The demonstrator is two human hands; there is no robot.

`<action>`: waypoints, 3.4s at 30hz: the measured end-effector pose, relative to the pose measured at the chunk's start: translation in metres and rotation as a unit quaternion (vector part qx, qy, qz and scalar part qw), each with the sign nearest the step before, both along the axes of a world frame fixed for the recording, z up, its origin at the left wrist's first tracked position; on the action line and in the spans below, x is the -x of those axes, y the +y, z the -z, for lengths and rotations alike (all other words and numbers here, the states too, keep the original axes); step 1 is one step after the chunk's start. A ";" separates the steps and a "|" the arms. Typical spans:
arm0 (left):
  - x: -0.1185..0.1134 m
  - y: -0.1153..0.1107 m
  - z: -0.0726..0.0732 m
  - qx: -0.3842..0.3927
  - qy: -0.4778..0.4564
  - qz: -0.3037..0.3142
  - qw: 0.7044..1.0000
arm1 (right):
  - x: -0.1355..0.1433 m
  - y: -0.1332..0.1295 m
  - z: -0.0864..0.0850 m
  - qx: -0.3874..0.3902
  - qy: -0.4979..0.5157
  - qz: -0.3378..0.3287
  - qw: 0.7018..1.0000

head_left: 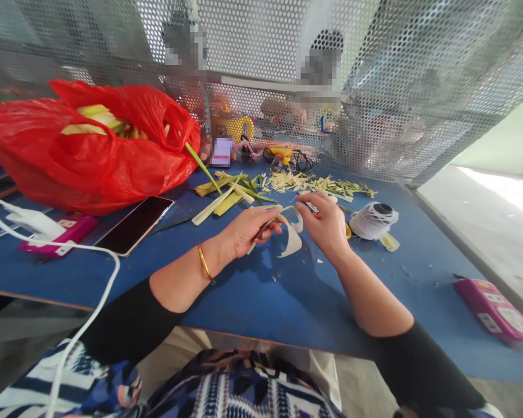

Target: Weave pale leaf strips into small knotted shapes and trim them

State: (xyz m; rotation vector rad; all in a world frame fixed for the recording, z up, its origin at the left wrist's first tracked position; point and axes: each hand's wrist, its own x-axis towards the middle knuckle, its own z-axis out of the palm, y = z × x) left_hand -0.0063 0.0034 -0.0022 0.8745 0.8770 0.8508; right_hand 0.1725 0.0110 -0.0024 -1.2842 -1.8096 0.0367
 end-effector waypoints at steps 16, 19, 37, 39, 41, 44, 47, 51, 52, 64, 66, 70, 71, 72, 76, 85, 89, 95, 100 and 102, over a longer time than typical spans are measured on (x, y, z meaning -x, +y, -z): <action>0.000 0.008 0.004 0.002 -0.111 -0.042 0.993 | 0.025 -0.017 0.014 -0.147 -0.344 -0.199 0.906; 0.000 0.006 0.003 0.011 -0.099 -0.057 0.993 | 0.024 -0.017 0.015 -0.163 -0.335 -0.200 0.906; -0.004 0.003 0.001 0.038 -0.140 -0.146 0.979 | 0.031 -0.029 0.003 -0.203 -0.313 -0.301 0.878; -0.004 0.003 0.000 0.048 -0.140 -0.147 0.978 | 0.032 -0.030 0.003 -0.193 -0.305 -0.318 0.877; -0.003 0.003 -0.002 0.049 -0.141 -0.145 0.978 | 0.031 -0.030 0.003 -0.182 -0.291 -0.335 0.878; 0.000 0.005 -0.003 0.033 -0.145 -0.145 0.978 | 0.024 -0.028 0.001 -0.173 -0.230 -0.312 0.906; 0.003 0.007 -0.004 0.036 -0.148 -0.136 0.979 | 0.016 -0.022 -0.003 -0.128 -0.117 -0.147 0.974; 0.005 0.006 -0.007 0.059 -0.166 -0.126 0.976 | 0.013 -0.012 -0.003 0.139 0.034 -0.064 0.988; 0.006 0.005 -0.008 0.065 -0.170 -0.123 0.976 | 0.014 -0.010 -0.002 0.217 0.063 -0.097 0.969; 0.004 0.005 -0.007 0.067 -0.116 -0.108 0.985 | 0.019 -0.011 -0.006 0.330 0.138 -0.154 0.921; 0.004 0.006 -0.007 0.062 -0.107 -0.103 0.987 | 0.015 -0.012 -0.011 0.330 0.135 -0.167 0.919; 0.005 0.008 -0.009 0.062 -0.095 -0.083 0.990 | 0.010 -0.014 -0.019 0.344 0.186 -0.190 0.901; 0.006 0.008 -0.009 0.063 -0.095 -0.078 0.990 | 0.009 -0.014 -0.020 0.348 0.195 -0.193 0.897; 0.007 0.008 -0.009 0.064 -0.095 -0.071 0.991 | 0.008 -0.014 -0.019 0.348 0.200 -0.191 0.896; 0.010 0.009 -0.009 0.072 -0.092 -0.015 0.993 | 0.007 -0.005 -0.010 0.277 0.216 -0.119 0.929; 0.005 -0.002 -0.008 -0.003 0.011 0.032 0.999 | 0.004 0.000 0.001 -0.006 -0.050 -0.160 0.986; 0.004 -0.002 -0.007 -0.012 0.033 0.034 0.999 | 0.005 -0.005 0.001 -0.028 -0.098 -0.123 0.987; 0.005 -0.001 -0.006 -0.017 0.051 0.065 0.996 | 0.006 -0.004 0.000 0.047 -0.049 -0.106 0.992; 0.002 -0.007 -0.006 -0.048 0.079 0.113 0.989 | 0.009 -0.006 -0.006 0.293 0.154 -0.167 0.929; 0.001 -0.009 -0.005 -0.060 0.075 0.146 0.985 | 0.011 -0.008 -0.007 0.357 0.226 -0.205 0.883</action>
